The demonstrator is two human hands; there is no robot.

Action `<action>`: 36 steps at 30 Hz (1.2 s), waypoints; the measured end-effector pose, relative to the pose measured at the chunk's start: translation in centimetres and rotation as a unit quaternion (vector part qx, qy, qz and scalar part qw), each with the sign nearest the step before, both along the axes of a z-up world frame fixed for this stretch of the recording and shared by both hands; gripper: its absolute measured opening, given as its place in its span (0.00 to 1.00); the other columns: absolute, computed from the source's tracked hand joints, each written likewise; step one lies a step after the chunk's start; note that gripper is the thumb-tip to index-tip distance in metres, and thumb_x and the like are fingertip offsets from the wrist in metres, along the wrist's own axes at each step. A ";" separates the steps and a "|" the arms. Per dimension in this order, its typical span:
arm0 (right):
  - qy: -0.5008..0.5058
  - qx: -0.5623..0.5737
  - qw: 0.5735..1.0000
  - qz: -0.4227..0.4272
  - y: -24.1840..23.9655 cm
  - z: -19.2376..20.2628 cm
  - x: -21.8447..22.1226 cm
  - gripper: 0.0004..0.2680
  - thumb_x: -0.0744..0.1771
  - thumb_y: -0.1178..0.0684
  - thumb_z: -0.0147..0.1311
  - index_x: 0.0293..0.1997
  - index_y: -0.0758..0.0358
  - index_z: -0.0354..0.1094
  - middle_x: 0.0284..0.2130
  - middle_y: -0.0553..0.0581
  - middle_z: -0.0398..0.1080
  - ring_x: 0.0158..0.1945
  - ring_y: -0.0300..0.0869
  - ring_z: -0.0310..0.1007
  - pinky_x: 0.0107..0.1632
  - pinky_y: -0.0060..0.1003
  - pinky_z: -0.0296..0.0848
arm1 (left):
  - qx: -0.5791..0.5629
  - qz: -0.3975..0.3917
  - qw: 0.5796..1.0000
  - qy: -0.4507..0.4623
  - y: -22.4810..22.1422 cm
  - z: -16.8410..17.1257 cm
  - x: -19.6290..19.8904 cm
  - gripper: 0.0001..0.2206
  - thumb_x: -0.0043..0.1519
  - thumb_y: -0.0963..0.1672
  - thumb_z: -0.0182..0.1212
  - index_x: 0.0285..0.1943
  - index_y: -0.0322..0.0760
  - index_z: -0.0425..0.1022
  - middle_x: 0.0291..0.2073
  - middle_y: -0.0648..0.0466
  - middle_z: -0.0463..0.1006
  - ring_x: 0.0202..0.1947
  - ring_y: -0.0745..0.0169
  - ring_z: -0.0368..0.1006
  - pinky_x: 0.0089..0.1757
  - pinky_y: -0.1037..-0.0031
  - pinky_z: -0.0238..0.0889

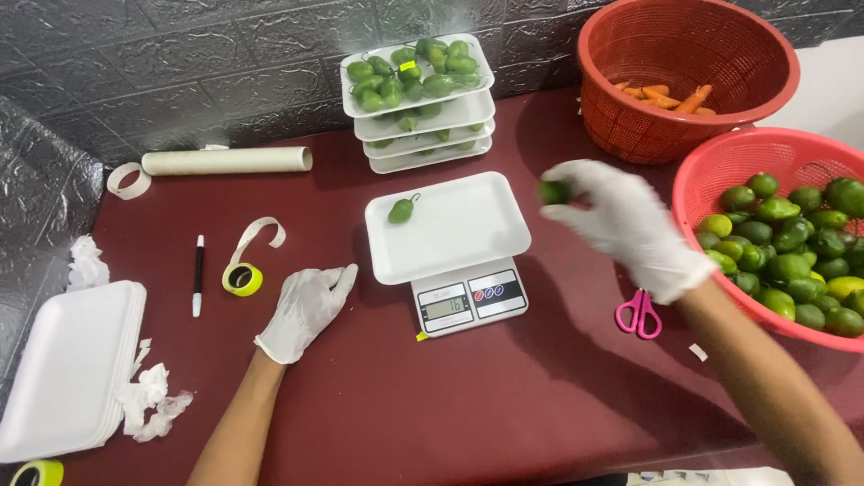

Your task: Picking green chili peppers from a basket and arranging them on a foam tray for weighing on a digital scale.

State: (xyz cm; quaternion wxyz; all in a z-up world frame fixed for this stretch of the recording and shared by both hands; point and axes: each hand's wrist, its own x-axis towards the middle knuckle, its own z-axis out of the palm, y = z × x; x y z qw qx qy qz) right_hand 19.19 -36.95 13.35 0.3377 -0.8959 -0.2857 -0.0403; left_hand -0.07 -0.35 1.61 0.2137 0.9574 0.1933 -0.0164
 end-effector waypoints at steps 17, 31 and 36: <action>-0.072 -0.118 0.983 0.121 13.8 -6.8 1.4 0.17 0.58 0.56 0.69 0.48 0.43 0.73 0.28 0.48 0.76 0.40 0.42 0.80 0.49 0.37 0.80 | -0.006 -0.009 1.000 -0.012 0.0 0.1 -0.1 0.30 0.70 0.58 0.41 0.27 0.38 0.77 0.24 0.42 0.79 0.37 0.40 0.78 0.45 0.58 0.70; 0.020 -0.111 0.989 0.091 12.1 -3.7 1.2 0.15 0.62 0.43 0.67 0.52 0.37 0.70 0.36 0.49 0.76 0.50 0.48 0.77 0.56 0.45 0.76 | -0.017 -0.007 1.000 -0.008 0.2 0.0 0.0 0.30 0.70 0.59 0.41 0.26 0.38 0.76 0.23 0.43 0.79 0.37 0.43 0.78 0.44 0.59 0.70; 0.032 -0.123 0.990 0.061 8.2 -1.1 1.4 0.14 0.65 0.43 0.63 0.55 0.38 0.68 0.40 0.50 0.76 0.52 0.50 0.76 0.56 0.48 0.75 | -0.023 -0.012 1.000 -0.018 0.0 0.3 -0.2 0.30 0.70 0.59 0.42 0.26 0.37 0.76 0.22 0.42 0.78 0.35 0.41 0.78 0.43 0.58 0.70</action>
